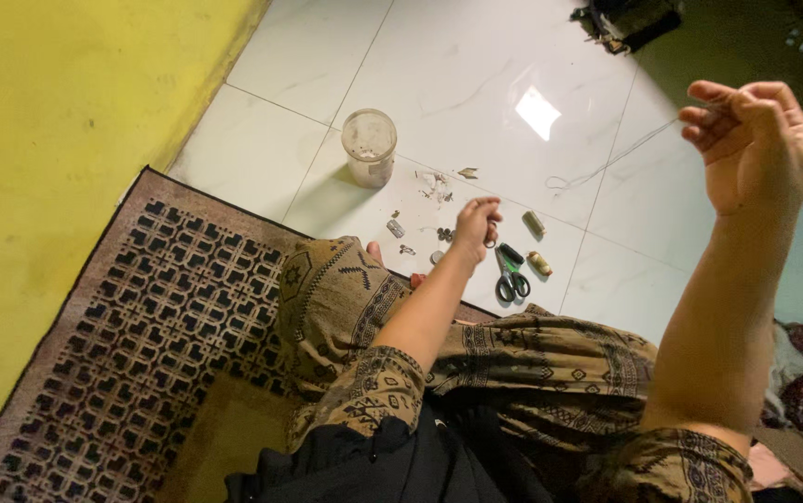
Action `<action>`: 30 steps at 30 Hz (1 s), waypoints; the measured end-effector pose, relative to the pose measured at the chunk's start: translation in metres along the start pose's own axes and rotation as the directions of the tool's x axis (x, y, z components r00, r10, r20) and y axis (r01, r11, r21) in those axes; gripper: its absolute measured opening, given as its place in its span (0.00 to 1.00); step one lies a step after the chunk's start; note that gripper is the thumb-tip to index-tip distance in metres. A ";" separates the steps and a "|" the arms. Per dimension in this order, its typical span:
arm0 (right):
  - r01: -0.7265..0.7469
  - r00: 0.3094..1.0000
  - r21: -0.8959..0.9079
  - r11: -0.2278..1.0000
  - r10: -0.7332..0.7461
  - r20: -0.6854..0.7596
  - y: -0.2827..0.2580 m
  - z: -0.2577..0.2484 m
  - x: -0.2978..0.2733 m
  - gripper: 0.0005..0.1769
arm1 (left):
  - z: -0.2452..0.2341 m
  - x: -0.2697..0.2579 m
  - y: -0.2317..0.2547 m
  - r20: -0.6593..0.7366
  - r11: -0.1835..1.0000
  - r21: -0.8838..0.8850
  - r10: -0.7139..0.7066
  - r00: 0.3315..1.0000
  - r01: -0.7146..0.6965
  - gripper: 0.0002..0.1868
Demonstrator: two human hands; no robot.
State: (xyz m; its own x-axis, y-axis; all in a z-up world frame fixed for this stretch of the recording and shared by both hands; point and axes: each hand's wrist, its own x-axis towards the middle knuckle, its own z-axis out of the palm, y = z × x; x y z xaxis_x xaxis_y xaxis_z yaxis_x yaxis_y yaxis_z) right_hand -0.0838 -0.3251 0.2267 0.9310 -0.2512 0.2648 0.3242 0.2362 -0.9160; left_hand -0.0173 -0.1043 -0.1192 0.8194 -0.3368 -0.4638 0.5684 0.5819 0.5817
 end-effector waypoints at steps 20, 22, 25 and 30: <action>-0.010 0.994 -0.053 0.999 0.016 0.109 -0.011 0.059 -0.023 0.08 | 0.138 -0.133 0.173 0.679 0.492 0.425 0.383 0.627 -0.760 0.26; -0.040 0.991 -0.026 0.999 0.043 0.126 -0.008 0.064 -0.023 0.07 | 0.142 -0.129 0.166 0.723 0.480 0.443 0.307 0.619 -0.757 0.24; -0.055 0.990 -0.004 0.999 0.055 0.129 -0.006 0.067 -0.026 0.06 | 0.142 -0.118 0.152 0.738 0.442 0.466 0.284 0.612 -0.766 0.18; -0.061 0.985 0.047 0.997 0.052 0.166 -0.008 0.062 -0.028 0.05 | 0.140 -0.111 0.143 0.692 0.443 0.484 0.334 0.640 -0.755 0.13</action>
State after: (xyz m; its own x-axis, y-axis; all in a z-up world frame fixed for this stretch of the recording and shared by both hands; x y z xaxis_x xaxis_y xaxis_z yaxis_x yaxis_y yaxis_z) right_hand -0.1019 -0.2612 0.2450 0.9615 -0.0796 0.2630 0.2748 0.2945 -0.9153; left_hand -0.0166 -0.0880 0.1089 0.7657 -0.5331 0.3599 -0.3306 0.1537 0.9312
